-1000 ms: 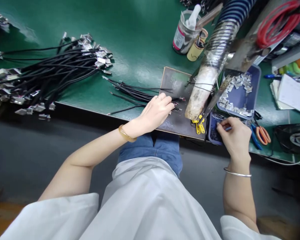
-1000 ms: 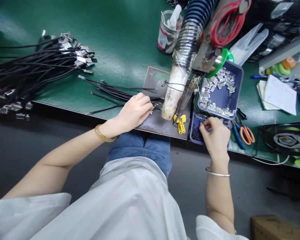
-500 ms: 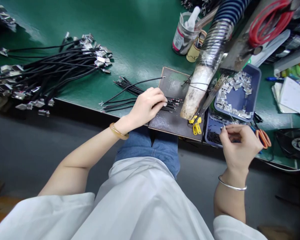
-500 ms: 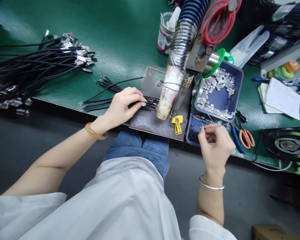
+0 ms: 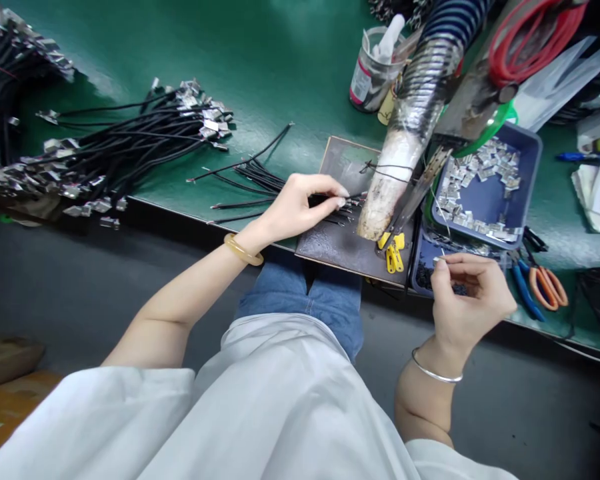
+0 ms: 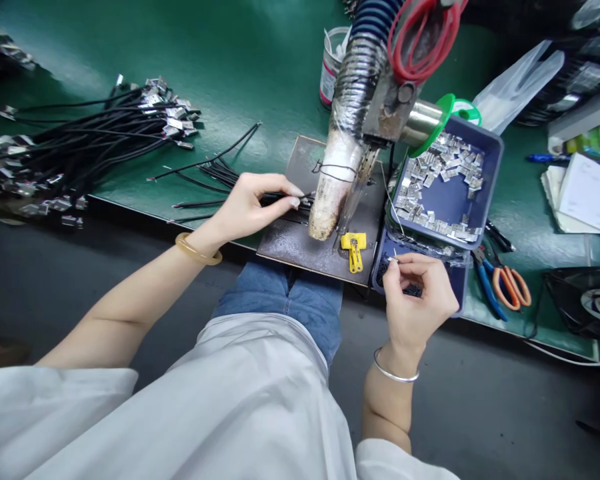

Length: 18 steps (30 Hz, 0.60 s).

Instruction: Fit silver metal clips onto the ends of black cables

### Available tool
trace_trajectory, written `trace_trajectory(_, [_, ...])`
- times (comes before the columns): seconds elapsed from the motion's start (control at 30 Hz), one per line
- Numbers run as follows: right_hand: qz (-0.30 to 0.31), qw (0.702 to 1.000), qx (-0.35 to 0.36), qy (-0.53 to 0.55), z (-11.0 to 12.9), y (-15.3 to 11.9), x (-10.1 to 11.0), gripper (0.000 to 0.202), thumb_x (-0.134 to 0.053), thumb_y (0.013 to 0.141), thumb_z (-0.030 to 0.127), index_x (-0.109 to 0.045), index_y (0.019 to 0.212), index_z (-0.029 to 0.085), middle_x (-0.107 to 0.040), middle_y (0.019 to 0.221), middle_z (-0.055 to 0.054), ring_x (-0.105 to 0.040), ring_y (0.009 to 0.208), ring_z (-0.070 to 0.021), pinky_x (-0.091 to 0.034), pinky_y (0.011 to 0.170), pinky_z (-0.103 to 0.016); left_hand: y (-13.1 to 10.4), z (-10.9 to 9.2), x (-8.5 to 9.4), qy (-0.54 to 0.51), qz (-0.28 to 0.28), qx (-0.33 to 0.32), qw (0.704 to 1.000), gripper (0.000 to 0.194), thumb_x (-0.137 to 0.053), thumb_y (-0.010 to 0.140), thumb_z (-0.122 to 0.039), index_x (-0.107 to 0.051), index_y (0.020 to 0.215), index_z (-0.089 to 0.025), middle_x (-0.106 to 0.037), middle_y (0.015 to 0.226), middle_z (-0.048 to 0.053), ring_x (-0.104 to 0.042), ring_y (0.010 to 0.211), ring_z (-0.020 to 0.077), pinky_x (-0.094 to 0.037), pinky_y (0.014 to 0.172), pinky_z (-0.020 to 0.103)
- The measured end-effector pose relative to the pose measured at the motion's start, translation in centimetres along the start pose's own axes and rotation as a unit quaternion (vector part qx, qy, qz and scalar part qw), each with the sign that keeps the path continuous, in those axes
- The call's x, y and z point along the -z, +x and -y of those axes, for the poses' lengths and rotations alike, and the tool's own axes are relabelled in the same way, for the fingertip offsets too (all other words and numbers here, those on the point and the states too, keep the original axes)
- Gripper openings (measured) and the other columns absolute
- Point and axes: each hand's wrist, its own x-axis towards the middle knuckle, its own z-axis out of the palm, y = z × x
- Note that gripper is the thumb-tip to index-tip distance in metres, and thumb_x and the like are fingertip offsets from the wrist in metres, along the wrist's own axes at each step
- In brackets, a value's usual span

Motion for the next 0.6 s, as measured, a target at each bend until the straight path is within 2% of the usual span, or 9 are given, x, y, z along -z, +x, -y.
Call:
trace_trajectory(0.17, [-0.001,1.000,-0.008,-0.013,-0.7,-0.3,0.1,0.015,-0.072,0.079,0.025,-0.061,0.070,0.020,-0.069,0.077,-0.003,-0.060,0.059,-0.0138,-0.047,0.050,-0.028,-2.0,0.3,-0.6,0.026,0.014,0.005,1.000,0.011,-0.068,0.086,-0.025,-0.077,0.084,-0.020,-0.080,0.088,0.004,-0.073,0.084,0.0166,-0.055,0.083,0.030])
trace_trajectory(0.27, [-0.004,0.999,-0.024,-0.023,-1.0,-0.4,-0.1,0.016,-0.071,0.081,0.028,-0.061,0.071,0.021,-0.069,0.078,-0.002,-0.059,0.059,-0.0129,-0.047,0.051,-0.027,-1.6,0.7,0.4,0.037,-0.029,0.011,0.999,0.012,-0.068,0.088,-0.028,-0.078,0.087,-0.021,-0.080,0.091,0.004,-0.073,0.087,0.0165,-0.055,0.082,0.029])
trace_trajectory(0.33, [-0.002,0.999,-0.034,-0.012,-1.3,-0.4,-0.5,0.016,-0.071,0.082,0.029,-0.061,0.072,0.020,-0.069,0.078,-0.001,-0.059,0.061,-0.0125,-0.048,0.053,-0.027,0.4,2.1,2.1,0.093,-0.084,0.025,0.992,0.012,-0.070,0.088,-0.029,-0.077,0.086,-0.019,-0.079,0.090,0.003,-0.071,0.083,0.0148,-0.055,0.080,0.029])
trace_trajectory(0.4, [0.003,0.999,-0.038,0.005,-1.6,-0.4,-0.9,0.017,-0.071,0.082,0.029,-0.061,0.072,0.020,-0.068,0.078,-0.001,-0.059,0.061,-0.0122,-0.048,0.053,-0.026,3.5,4.4,4.3,0.217,-0.133,0.061,0.965,0.013,-0.078,0.082,-0.030,-0.073,0.078,-0.019,-0.074,0.077,-0.003,-0.063,0.070,0.0091,-0.053,0.074,0.026])
trace_trajectory(0.43, [0.004,0.999,-0.040,0.011,-1.7,-0.3,-1.1,0.018,-0.071,0.082,0.029,-0.060,0.071,0.019,-0.067,0.077,-0.001,-0.059,0.061,-0.0120,-0.047,0.053,-0.026,5.3,5.7,5.4,0.242,-0.147,0.077,0.956,0.016,-0.082,0.078,-0.030,-0.072,0.076,-0.017,-0.070,0.072,-0.004,-0.058,0.066,0.0077,-0.052,0.074,0.027])
trace_trajectory(0.47, [0.005,0.999,-0.043,0.016,-1.9,-0.3,-1.3,0.018,-0.071,0.082,0.028,-0.060,0.071,0.019,-0.067,0.077,0.000,-0.059,0.061,-0.0117,-0.047,0.053,-0.025,6.9,6.9,6.3,0.255,-0.156,0.087,0.950,0.019,-0.078,0.082,-0.032,-0.071,0.076,-0.017,-0.067,0.071,-0.005,-0.058,0.070,0.0079,-0.051,0.084,0.031])
trace_trajectory(0.53, [0.005,0.999,-0.048,0.019,-2.1,-0.3,-1.5,0.018,-0.071,0.081,0.028,-0.060,0.071,0.019,-0.067,0.078,0.000,-0.059,0.061,-0.0113,-0.047,0.053,-0.025,9.7,9.0,7.4,0.273,-0.157,0.130,0.940,0.041,-0.071,0.086,-0.044,-0.058,0.059,-0.017,-0.051,0.060,-0.006,-0.061,0.082,0.0095,-0.048,0.098,0.035])
trace_trajectory(0.6, [0.007,0.998,-0.058,0.024,-2.2,-0.2,-1.6,0.018,-0.071,0.081,0.028,-0.059,0.071,0.019,-0.066,0.078,0.000,-0.059,0.062,-0.0116,-0.048,0.054,-0.025,11.3,10.1,7.4,0.294,-0.142,0.190,0.926,0.047,-0.084,0.077,-0.038,-0.049,0.052,-0.019,-0.050,0.058,-0.007,-0.056,0.088,0.0082,-0.043,0.109,0.032])
